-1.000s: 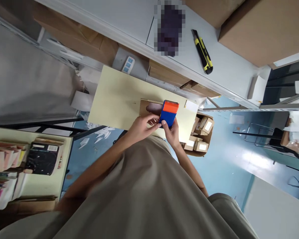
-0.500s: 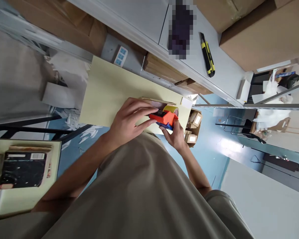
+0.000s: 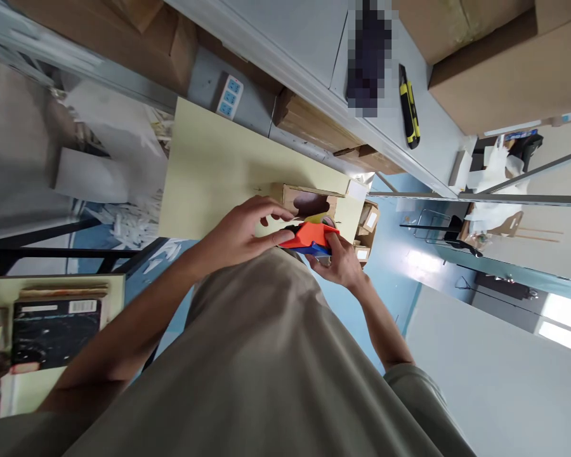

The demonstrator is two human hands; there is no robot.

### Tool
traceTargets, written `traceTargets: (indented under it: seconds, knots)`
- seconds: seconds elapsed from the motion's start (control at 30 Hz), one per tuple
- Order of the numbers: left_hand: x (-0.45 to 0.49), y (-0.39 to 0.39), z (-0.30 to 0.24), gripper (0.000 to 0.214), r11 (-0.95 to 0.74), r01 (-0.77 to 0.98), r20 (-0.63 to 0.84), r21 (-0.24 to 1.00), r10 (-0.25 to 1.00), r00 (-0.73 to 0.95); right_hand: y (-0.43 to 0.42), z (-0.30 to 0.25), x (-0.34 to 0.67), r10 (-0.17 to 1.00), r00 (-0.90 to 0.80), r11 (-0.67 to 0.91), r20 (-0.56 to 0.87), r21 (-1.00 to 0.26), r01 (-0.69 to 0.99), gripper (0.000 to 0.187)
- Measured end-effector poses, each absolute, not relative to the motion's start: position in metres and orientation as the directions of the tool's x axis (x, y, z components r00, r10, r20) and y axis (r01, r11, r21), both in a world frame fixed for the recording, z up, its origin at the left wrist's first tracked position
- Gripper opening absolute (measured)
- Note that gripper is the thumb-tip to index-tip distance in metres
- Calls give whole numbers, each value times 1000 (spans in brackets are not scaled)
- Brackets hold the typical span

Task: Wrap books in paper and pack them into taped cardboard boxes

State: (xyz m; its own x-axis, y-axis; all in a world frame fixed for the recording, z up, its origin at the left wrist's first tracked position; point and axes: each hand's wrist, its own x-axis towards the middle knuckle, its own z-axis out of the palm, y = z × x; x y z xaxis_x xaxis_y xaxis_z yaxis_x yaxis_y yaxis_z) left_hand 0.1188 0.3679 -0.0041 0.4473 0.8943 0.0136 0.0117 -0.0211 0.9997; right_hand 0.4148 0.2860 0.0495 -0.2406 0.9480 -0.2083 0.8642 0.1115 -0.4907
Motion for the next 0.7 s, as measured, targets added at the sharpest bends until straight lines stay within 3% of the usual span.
traceTargets:
  seconds: [0.13, 0.23, 0.37, 0.53, 0.7]
  knots:
    - [123, 375, -33, 56, 418, -43, -321, 908, 757, 569, 304, 80, 399, 829, -163, -59, -535, -374, 926, 60]
    - [137, 370, -60, 60, 613, -155, -415, 775, 677, 608, 325, 99, 386, 701, -78, -136, -709, -241, 961, 57]
    - [157, 354, -82, 55, 677, -288, -459, 678, 695, 553, 354, 114, 379, 616, -21, -72, -787, -83, 994, 52]
    - [169, 341, -73, 50, 718, -341, -475, 607, 672, 568, 387, 140, 378, 493, -53, 43, -868, -36, 998, 50]
    - [154, 355, -89, 55, 676, -353, -527, 647, 731, 434, 416, 181, 378, 441, 6, 83, -897, 47, 995, 62]
